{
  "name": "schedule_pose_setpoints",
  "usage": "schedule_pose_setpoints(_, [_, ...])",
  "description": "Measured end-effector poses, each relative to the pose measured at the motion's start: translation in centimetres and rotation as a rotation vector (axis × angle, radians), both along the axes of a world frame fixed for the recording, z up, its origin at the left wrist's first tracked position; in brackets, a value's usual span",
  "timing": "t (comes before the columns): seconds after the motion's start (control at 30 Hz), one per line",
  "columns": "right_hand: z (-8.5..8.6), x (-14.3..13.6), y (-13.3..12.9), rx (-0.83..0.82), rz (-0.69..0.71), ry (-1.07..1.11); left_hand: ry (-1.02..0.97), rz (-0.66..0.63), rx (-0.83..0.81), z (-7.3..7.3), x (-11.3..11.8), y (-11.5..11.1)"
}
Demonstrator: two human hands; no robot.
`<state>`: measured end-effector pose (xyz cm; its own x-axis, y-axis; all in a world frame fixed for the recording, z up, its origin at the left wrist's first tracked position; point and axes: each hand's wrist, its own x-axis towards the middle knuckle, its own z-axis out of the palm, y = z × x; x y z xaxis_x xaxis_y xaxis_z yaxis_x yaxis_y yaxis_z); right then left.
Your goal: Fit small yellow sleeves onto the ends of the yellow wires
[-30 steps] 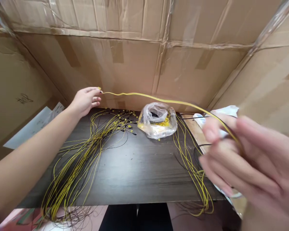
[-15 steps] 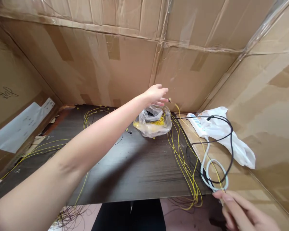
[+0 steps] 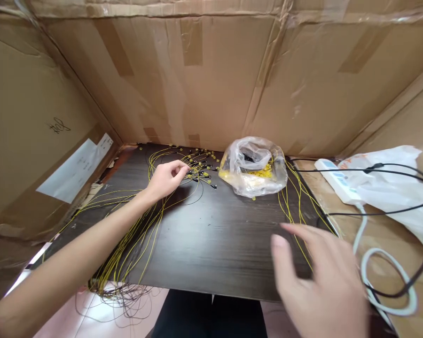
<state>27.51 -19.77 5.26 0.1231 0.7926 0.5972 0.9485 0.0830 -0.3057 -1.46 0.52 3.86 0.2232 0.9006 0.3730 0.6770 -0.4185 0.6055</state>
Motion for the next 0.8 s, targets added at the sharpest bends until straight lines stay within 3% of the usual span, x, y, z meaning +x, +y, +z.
schedule_pose_setpoints(0.07, [0.6,-4.1,4.2,0.044,0.269,0.029,0.048,0.041,0.014,-1.2,-0.9,0.0])
schedule_pose_setpoints(0.13, [0.4,-7.2,8.7,-0.094,0.388,-0.007,0.136,0.015,0.022,-2.0,-1.1,-0.2])
schedule_pose_setpoints(0.23, [-1.1,-9.4,14.1,-0.391,0.28,-0.171,0.222,-0.077,0.016,-2.5,-0.9,-0.7])
schedule_pose_setpoints(0.3, [-2.2,-9.5,16.1,-0.474,0.214,-0.249,0.242,-0.152,0.0,-2.6,-0.7,-1.1])
schedule_pose_setpoints(0.43, [-4.0,-8.1,17.1,-0.42,0.234,-0.259,0.256,-0.281,0.022,-2.9,-0.4,-1.6])
schedule_pose_setpoints(0.6, [-4.6,-6.7,17.2,-0.33,0.427,-0.151,0.236,-0.323,0.084,-3.0,-0.2,-1.6])
schedule_pose_setpoints(0.8, [-3.7,-7.9,16.1,-0.306,0.659,0.557,0.234,-0.234,0.176,-3.2,-0.3,-1.2])
